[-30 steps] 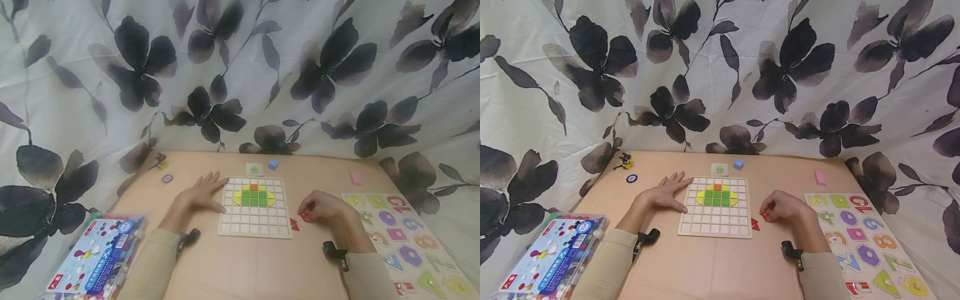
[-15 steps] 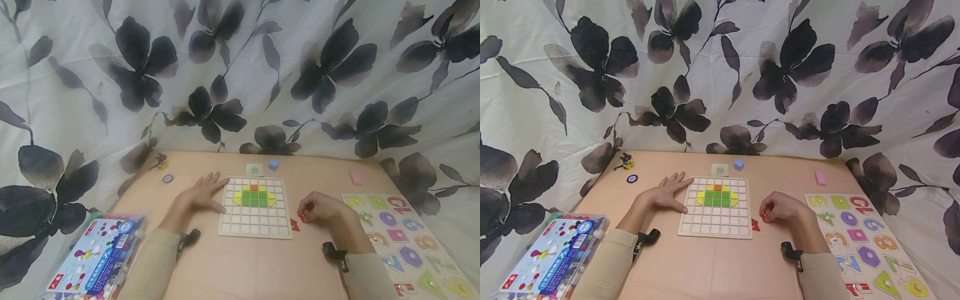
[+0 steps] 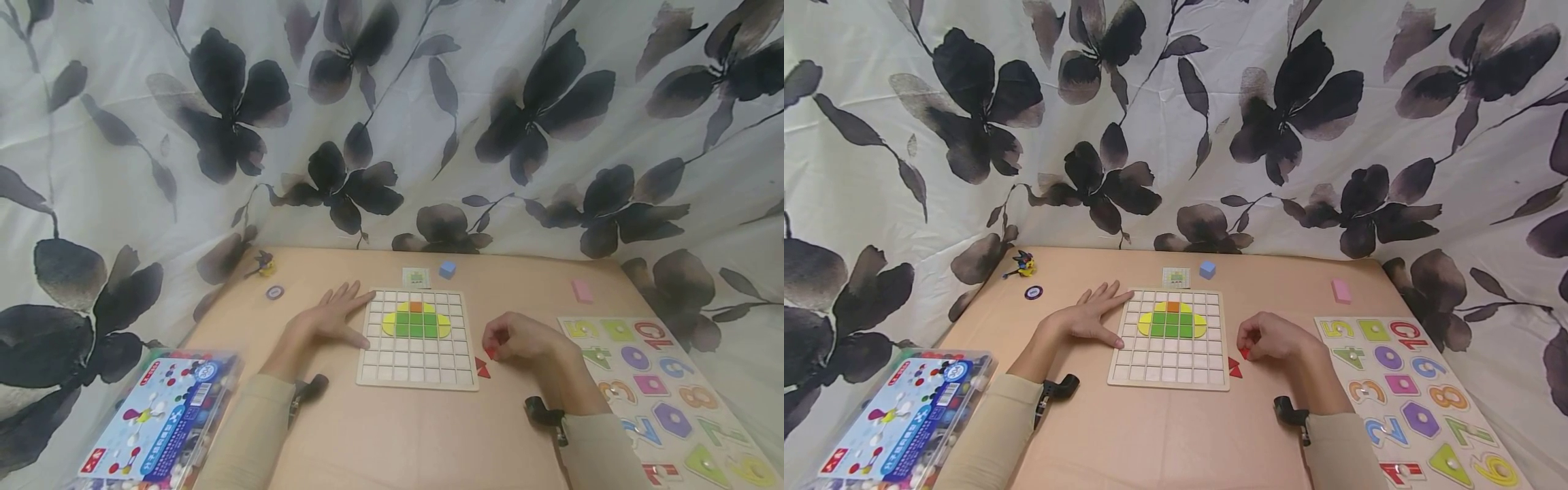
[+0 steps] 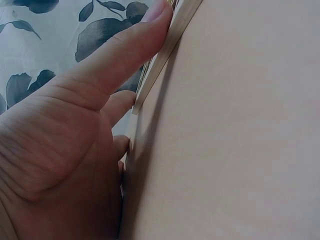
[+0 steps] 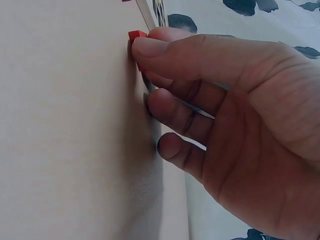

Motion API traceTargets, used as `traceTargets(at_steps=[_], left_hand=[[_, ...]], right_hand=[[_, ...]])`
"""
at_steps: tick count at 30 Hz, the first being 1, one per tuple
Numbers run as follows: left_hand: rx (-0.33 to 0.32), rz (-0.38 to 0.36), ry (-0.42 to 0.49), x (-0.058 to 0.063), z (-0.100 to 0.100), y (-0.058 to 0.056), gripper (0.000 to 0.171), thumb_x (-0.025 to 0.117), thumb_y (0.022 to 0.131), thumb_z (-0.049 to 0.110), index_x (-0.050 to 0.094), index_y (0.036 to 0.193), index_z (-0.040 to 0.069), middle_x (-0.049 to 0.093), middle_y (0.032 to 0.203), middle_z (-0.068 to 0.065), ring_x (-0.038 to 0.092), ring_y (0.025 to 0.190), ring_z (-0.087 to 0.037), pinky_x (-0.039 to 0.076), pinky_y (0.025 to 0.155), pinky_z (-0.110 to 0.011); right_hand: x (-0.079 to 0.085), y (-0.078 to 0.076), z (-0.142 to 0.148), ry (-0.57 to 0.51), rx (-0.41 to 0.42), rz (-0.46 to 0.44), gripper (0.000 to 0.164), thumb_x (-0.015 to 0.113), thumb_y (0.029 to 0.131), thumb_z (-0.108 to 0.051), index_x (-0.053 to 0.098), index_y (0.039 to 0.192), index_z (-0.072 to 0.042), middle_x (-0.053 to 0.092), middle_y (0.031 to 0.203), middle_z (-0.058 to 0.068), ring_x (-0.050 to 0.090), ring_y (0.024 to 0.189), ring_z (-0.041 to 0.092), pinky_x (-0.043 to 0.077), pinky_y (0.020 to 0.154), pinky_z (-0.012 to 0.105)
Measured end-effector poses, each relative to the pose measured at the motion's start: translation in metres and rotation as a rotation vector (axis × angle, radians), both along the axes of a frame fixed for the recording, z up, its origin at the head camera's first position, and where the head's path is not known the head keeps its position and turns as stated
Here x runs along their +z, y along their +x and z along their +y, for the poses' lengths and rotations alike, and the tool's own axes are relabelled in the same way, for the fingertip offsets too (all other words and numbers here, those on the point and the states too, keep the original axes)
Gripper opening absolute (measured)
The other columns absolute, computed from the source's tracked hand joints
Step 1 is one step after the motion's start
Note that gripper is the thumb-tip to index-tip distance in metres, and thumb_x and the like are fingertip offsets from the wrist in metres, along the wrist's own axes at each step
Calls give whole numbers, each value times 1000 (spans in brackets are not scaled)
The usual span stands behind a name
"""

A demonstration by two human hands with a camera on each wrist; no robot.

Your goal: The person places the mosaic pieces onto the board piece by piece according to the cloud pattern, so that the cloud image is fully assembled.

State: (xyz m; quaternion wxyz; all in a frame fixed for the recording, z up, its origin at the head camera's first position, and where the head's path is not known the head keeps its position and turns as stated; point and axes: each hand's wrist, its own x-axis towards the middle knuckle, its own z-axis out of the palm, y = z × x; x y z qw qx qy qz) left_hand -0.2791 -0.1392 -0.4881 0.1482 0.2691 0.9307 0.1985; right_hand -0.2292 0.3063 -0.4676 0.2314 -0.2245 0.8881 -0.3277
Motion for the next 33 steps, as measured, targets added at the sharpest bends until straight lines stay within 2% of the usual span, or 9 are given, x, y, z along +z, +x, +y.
traceTargets(at_steps=[7, 13, 20, 27, 33], left_hand=[[6, -8, -13, 1, 1, -1, 121, 80, 72, 75, 19, 168, 32, -3, 176, -17, -7, 162, -41, -4, 129, -64], [8, -15, -17, 1, 1, -1, 121, 79, 73, 75, 19, 168, 33, -4, 176, -16, -9, 162, -40, -6, 129, -64], [10, -17, -14, 1, 1, 0, 120, 79, 72, 75, 20, 168, 33, -4, 176, -15, -9, 162, -40, -6, 129, -64], [8, -13, -13, 1, 0, 0, 120, 79, 73, 75, 18, 168, 32, -4, 176, -16, -9, 162, -40, -6, 129, -64], [10, -15, -8, 1, 1, 0, 121, 80, 73, 74, 19, 168, 29, -4, 175, -18, -8, 162, -43, -5, 128, -66]], right_hand=[[2, 1, -2, -11, -5, -1, 19, 80, 83, 3, 78, 95, -12, 66, 80, 3, 57, 80, 20, 49, 68, 24], [3, 3, -4, -39, 4, 0, 16, 78, 84, 4, 74, 92, -9, 68, 82, 6, 58, 80, 20, 51, 68, 24], [0, 1, 0, -121, 28, 38, 11, 77, 86, 4, 74, 90, -6, 73, 84, 9, 60, 79, 19, 51, 71, 24], [4, 1, -4, -212, -45, 120, 14, 74, 90, 1, 75, 94, -12, 76, 89, 6, 62, 85, 22, 51, 75, 26], [14, 2, -39, -306, -113, 157, 11, 71, 95, -1, 75, 100, -11, 76, 97, 5, 63, 98, 26, 50, 88, 30]])
